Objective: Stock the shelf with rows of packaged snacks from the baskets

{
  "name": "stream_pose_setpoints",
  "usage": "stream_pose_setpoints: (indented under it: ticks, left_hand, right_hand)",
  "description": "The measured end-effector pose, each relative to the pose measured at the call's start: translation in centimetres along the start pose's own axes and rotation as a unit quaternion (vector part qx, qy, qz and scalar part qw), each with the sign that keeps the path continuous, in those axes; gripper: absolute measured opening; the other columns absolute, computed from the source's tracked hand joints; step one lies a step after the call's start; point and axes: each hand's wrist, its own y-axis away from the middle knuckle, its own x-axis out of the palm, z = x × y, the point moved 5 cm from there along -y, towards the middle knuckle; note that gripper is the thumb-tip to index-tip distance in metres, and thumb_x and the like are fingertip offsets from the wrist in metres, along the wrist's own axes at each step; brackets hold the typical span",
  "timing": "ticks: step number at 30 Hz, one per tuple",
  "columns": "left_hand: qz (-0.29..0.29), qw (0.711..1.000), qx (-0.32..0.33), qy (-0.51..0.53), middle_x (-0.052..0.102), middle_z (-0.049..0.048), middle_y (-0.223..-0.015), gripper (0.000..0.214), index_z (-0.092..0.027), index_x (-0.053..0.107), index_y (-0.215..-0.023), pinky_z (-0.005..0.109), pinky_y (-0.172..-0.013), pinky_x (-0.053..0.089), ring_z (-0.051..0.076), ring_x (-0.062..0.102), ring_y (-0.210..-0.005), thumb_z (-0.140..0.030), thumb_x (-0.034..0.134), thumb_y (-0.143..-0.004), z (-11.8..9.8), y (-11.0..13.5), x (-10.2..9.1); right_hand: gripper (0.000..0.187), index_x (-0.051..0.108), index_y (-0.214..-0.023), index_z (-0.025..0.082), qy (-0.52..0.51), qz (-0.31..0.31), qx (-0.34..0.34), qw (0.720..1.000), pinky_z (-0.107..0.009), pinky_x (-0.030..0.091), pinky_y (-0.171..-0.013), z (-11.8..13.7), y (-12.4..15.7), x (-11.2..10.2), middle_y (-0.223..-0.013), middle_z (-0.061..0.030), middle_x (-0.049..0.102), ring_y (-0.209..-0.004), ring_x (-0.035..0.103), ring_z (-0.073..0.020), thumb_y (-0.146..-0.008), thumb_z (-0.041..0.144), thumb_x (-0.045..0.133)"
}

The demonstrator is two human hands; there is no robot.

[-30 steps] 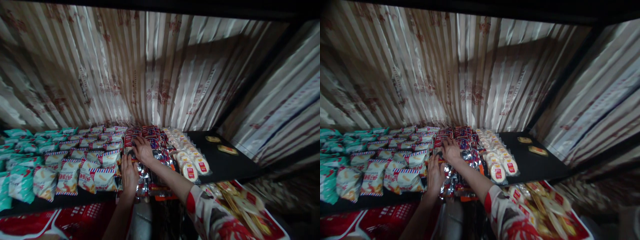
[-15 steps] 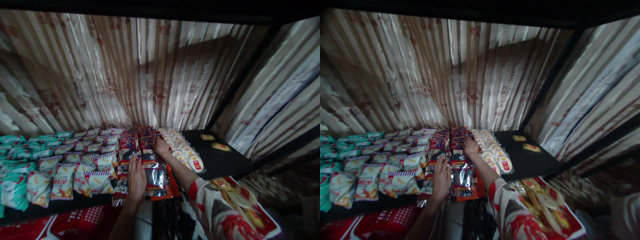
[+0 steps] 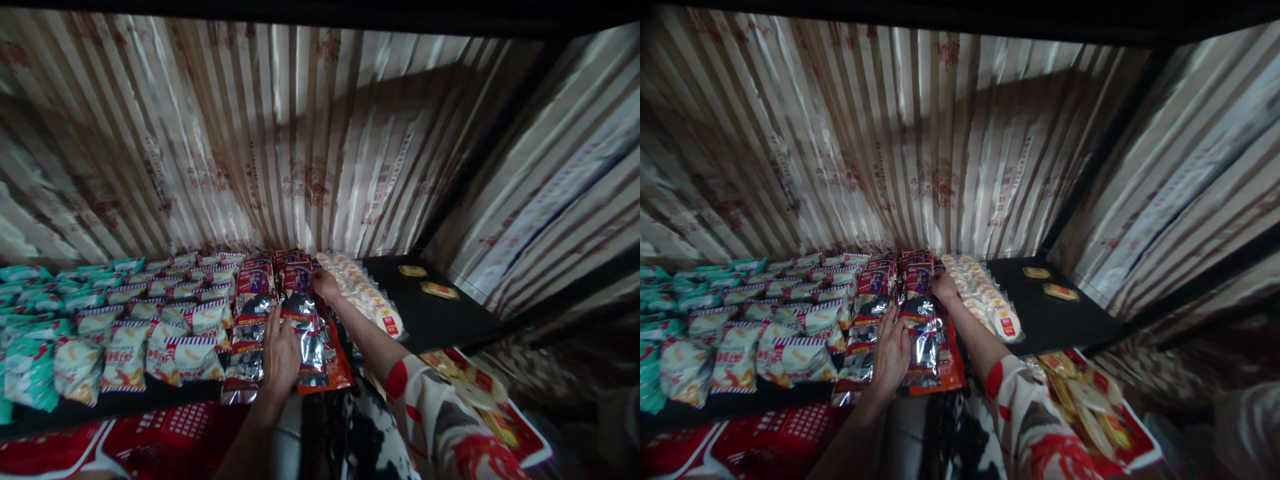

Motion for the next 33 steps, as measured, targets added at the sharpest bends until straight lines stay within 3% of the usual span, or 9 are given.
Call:
stream_pose_setpoints:
  ticks: [8, 12, 16, 19, 23, 29, 33]
  left_hand:
    - [0.037, 0.999, 0.005, -0.013, 0.045, 0.0154, -0.135, 0.035, -0.011, 0.056, -0.115, 0.045, -0.104, 0.039, 0.025, 0.037, -0.129, -0.013, 0.038, -0.085, -1.6, 1.9, -0.6]
    - [0.047, 0.999, -0.001, -0.015, 0.045, 0.0164, -0.134, 0.035, -0.011, 0.058, -0.112, 0.044, -0.104, 0.039, 0.025, 0.037, -0.129, -0.012, 0.036, -0.085, -1.6, 3.3, -0.9]
    - [0.031, 0.999, -0.017, -0.008, 0.042, 0.0171, -0.137, 0.037, -0.01, 0.055, -0.117, 0.043, -0.105, 0.038, 0.025, 0.034, -0.131, -0.011, 0.035, -0.086, -1.2, 4.1, -2.1]
    - [-0.006, 0.999, -0.032, -0.011, 0.032, 0.0159, -0.144, 0.043, -0.012, 0.045, -0.128, 0.046, -0.107, 0.034, 0.026, 0.023, -0.136, -0.01, 0.035, -0.086, -0.7, 4.3, -3.7]
    - [-0.029, 0.998, -0.041, -0.028, 0.023, 0.0135, -0.149, 0.048, -0.016, 0.038, -0.134, 0.047, -0.107, 0.032, 0.026, 0.017, -0.138, -0.012, 0.037, -0.087, 0.4, 4.2, -5.2]
    - [-0.051, 0.995, -0.067, -0.044, 0.024, 0.0117, -0.148, 0.049, -0.021, 0.039, -0.135, 0.047, -0.105, 0.034, 0.028, 0.021, -0.137, -0.018, 0.044, -0.086, 3.2, 4.5, -6.0]
    - [-0.058, 0.995, -0.062, -0.049, 0.032, 0.0109, -0.145, 0.044, -0.022, 0.045, -0.131, 0.044, -0.104, 0.037, 0.027, 0.027, -0.135, -0.019, 0.043, -0.087, 4.7, 5.1, -6.0]
  right_hand:
    - [0.026, 0.054, -0.099, 0.017, -0.149, -0.072, -0.021, 0.986, -0.025, 0.043, -0.065, -0.1, 1.6, -3.0, -0.081, -0.0052, 0.065, -0.072, 0.061, -0.017, -0.086, 0.033, 0.039]
    - [0.026, 0.054, -0.096, 0.017, -0.19, -0.124, -0.034, 0.973, -0.027, 0.044, -0.063, 0.7, 1.9, -5.1, -0.078, -0.0063, 0.064, -0.069, 0.06, -0.0183, -0.084, 0.036, 0.04]
    - [0.022, 0.054, -0.091, 0.018, -0.25, -0.13, -0.027, 0.959, -0.025, 0.044, -0.059, 2.2, 2.0, -5.6, -0.079, -0.006, 0.064, -0.065, 0.058, -0.0163, -0.081, 0.034, 0.045]
    - [0.02, 0.055, -0.085, 0.017, -0.297, -0.099, -0.02, 0.949, -0.023, 0.042, -0.054, 4.0, 2.7, -4.4, -0.072, -0.0039, 0.063, -0.059, 0.056, -0.0144, -0.078, 0.034, 0.049]
    - [0.022, 0.057, -0.082, 0.017, -0.324, -0.053, -0.012, 0.945, -0.022, 0.04, -0.05, 6.7, 4.3, -1.2, -0.062, 0.0001, 0.059, -0.053, 0.053, -0.0132, -0.076, 0.038, 0.052]
    - [0.017, 0.061, -0.084, 0.016, -0.221, -0.02, -0.054, 0.973, -0.024, 0.043, -0.065, 9.8, 6.5, 3.4, -0.078, -0.004, 0.066, -0.072, 0.06, -0.0152, -0.079, 0.029, 0.05]
    - [0.02, 0.061, -0.09, 0.014, -0.153, 0.005, -0.068, 0.986, -0.024, 0.043, -0.068, 10.8, 7.2, 5.0, -0.085, -0.0076, 0.067, -0.077, 0.062, -0.0166, -0.084, 0.028, 0.047]
